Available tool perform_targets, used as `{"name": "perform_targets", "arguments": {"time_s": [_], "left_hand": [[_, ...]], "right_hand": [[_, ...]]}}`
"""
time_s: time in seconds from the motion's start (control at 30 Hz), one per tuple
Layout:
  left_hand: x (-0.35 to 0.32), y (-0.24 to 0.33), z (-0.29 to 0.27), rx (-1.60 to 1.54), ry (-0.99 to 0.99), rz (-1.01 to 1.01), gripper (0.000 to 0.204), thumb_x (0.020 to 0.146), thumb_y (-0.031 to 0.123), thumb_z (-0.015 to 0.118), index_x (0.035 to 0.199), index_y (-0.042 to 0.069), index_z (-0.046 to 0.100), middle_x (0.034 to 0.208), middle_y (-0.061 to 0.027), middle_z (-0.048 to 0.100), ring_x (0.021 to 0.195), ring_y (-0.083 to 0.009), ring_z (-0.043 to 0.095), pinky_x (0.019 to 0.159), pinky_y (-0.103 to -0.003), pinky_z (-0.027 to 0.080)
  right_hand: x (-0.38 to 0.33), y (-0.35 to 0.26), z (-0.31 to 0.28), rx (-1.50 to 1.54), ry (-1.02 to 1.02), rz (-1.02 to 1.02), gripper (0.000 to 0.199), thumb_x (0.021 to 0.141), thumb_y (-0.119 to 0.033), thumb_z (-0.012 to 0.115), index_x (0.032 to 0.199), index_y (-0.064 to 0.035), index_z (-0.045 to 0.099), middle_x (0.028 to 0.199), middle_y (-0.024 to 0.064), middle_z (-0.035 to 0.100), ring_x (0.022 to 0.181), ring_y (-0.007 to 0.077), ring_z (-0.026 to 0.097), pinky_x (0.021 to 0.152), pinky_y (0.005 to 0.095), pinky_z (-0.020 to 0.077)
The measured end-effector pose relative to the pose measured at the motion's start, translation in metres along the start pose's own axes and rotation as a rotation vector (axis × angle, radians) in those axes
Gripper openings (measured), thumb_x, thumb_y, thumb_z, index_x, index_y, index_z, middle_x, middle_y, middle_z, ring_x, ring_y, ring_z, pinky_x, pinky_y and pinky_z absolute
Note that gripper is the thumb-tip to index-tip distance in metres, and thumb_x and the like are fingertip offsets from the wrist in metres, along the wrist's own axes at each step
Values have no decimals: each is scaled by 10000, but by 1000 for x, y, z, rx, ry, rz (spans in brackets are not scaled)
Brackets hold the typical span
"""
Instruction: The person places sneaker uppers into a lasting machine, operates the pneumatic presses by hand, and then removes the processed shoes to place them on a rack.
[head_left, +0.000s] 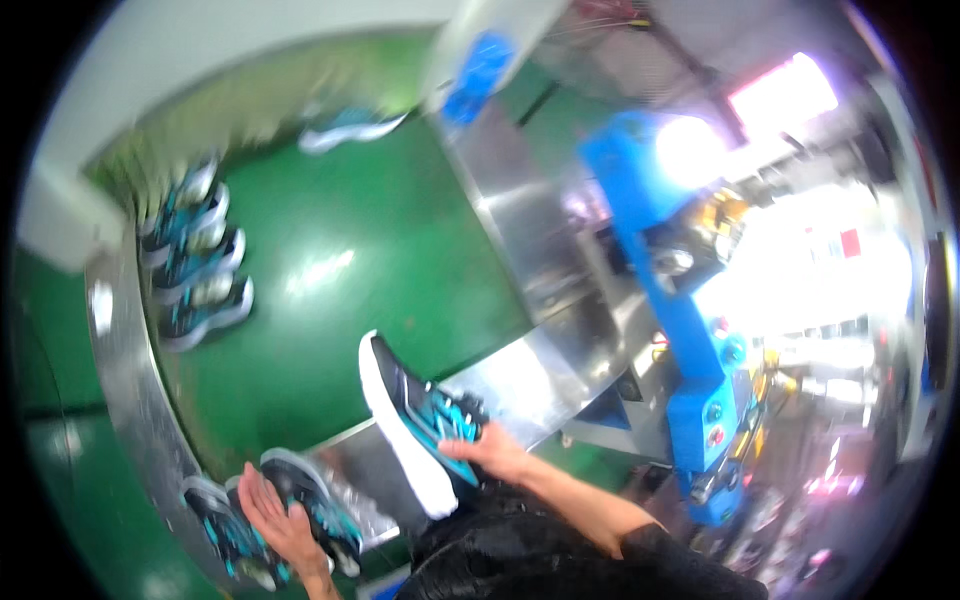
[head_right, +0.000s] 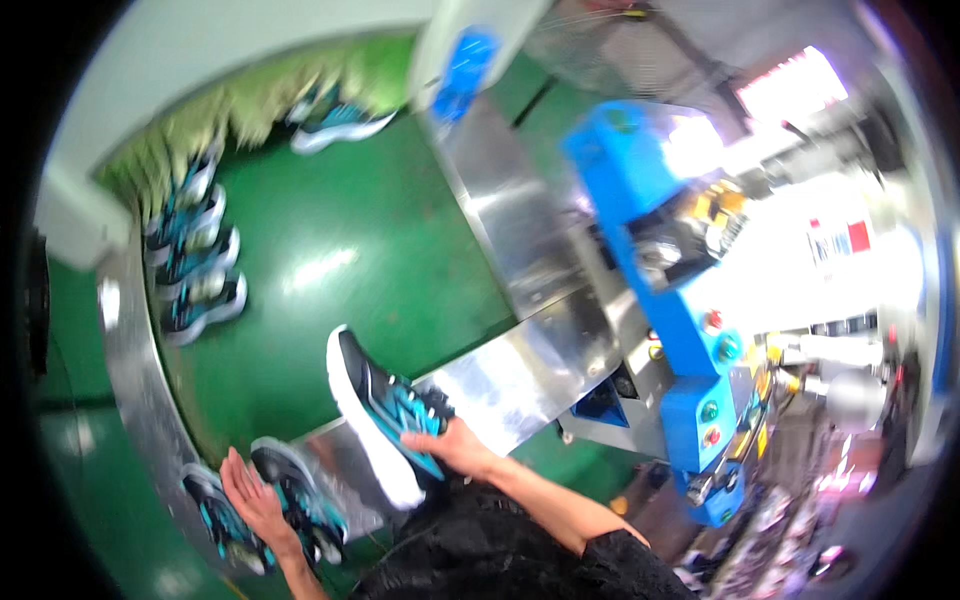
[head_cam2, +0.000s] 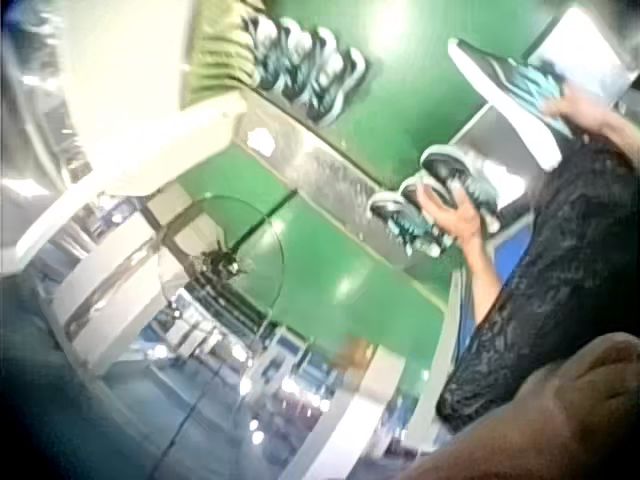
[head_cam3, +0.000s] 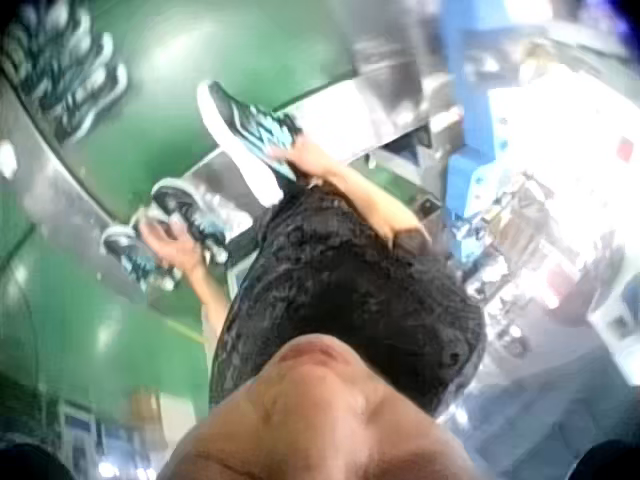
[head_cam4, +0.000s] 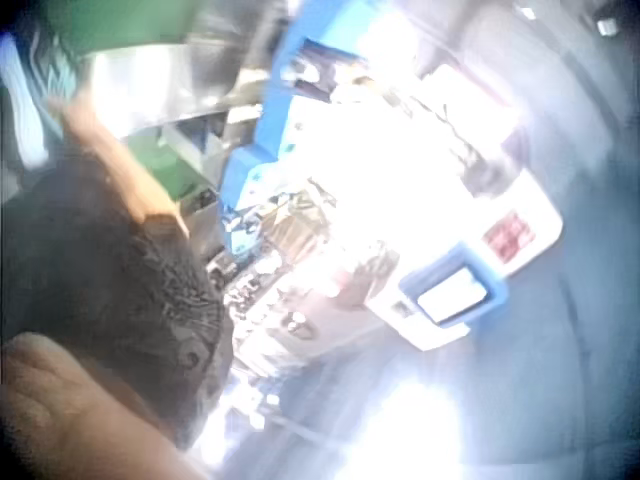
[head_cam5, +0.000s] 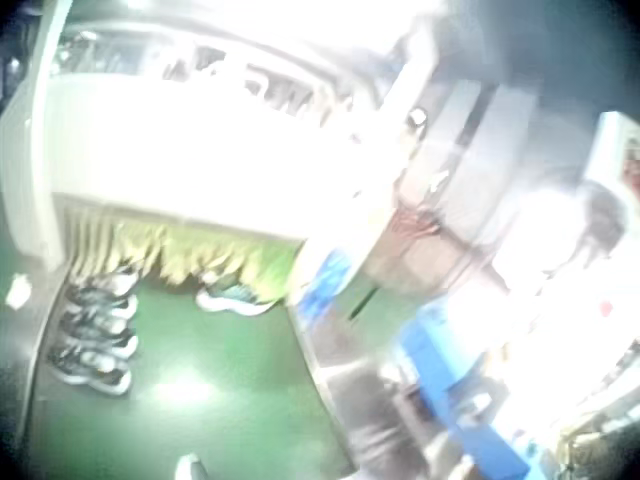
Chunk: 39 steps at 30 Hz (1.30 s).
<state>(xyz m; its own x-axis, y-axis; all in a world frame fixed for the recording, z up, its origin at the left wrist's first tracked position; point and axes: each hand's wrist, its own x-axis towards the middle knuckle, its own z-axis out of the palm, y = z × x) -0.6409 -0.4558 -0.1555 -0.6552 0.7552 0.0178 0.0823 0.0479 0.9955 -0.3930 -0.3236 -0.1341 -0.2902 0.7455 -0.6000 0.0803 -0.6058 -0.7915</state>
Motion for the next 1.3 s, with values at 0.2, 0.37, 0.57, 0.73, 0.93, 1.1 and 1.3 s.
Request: {"name": "perform_targets", "arguments": {"time_s": [0.2, 0.37, 0.57, 0.73, 0.93, 1.1, 1.3], "left_hand": [[-17, 54, 157, -585, -518, 6, 889, 805, 413, 631, 1442, 13, 157, 1428, -198, 308, 1318, -320, 331, 1107, -469, 223], [-151, 111, 307, -501, -964, -152, 758, 824, 307, 611, 1408, -1, 239, 1373, -190, 381, 1276, -290, 385, 1074, -440, 285], [-337, 136, 409, -210, -1259, 442, 610, 846, 178, 587, 1368, -19, 338, 1306, -179, 469, 1226, -255, 449, 1034, -404, 359], [-510, 245, 576, -361, -1749, -145, 738, 828, -27, 620, 1411, -1, 169, 1473, -231, 238, 1381, -317, 251, 1128, -417, 226], [-664, 212, 876, 306, -1586, 455, 854, 713, 323, 761, 1291, -71, 272, 1182, -254, 497, 1054, -302, 537, 871, -374, 452], [-758, 174, 974, 552, -1469, 601, 835, 772, 149, 624, 1393, -105, 127, 1357, -308, 338, 1220, -405, 430, 1041, -409, 371], [-672, 244, 988, 525, -1842, 247, 696, 702, 130, 727, 1274, -57, 376, 1156, -202, 563, 1065, -282, 579, 885, -412, 474]], "right_hand": [[-96, -79, -59, -75, -517, -777, 653, 741, -248, 710, 1280, -8, 433, 1167, 133, 553, 1054, 233, 531, 933, 327, 416], [-211, -60, -218, 1, -135, -1001, 640, 797, -245, 705, 1310, -10, 402, 1234, 143, 508, 1139, 241, 486, 978, 353, 384], [-394, 87, -425, 679, 246, -524, 501, 812, -215, 673, 1232, -2, 503, 1099, 75, 592, 975, 142, 560, 874, 293, 441], [-540, 175, -522, 956, 1133, -763, 620, 726, -158, 665, 1268, 25, 426, 1152, 130, 566, 982, 224, 584, 879, 345, 458], [-599, 219, -567, 1006, 1349, -1011, 637, 705, -134, 670, 1268, 24, 416, 1144, 152, 561, 980, 250, 587, 882, 369, 467], [-604, 251, -592, 1013, 1502, -900, 627, 710, -132, 669, 1264, 23, 419, 1146, 155, 561, 989, 253, 587, 884, 374, 469], [-586, 225, -585, 1005, 1468, -884, 615, 716, -129, 669, 1259, 22, 423, 1147, 158, 561, 999, 257, 587, 887, 379, 471]]}}
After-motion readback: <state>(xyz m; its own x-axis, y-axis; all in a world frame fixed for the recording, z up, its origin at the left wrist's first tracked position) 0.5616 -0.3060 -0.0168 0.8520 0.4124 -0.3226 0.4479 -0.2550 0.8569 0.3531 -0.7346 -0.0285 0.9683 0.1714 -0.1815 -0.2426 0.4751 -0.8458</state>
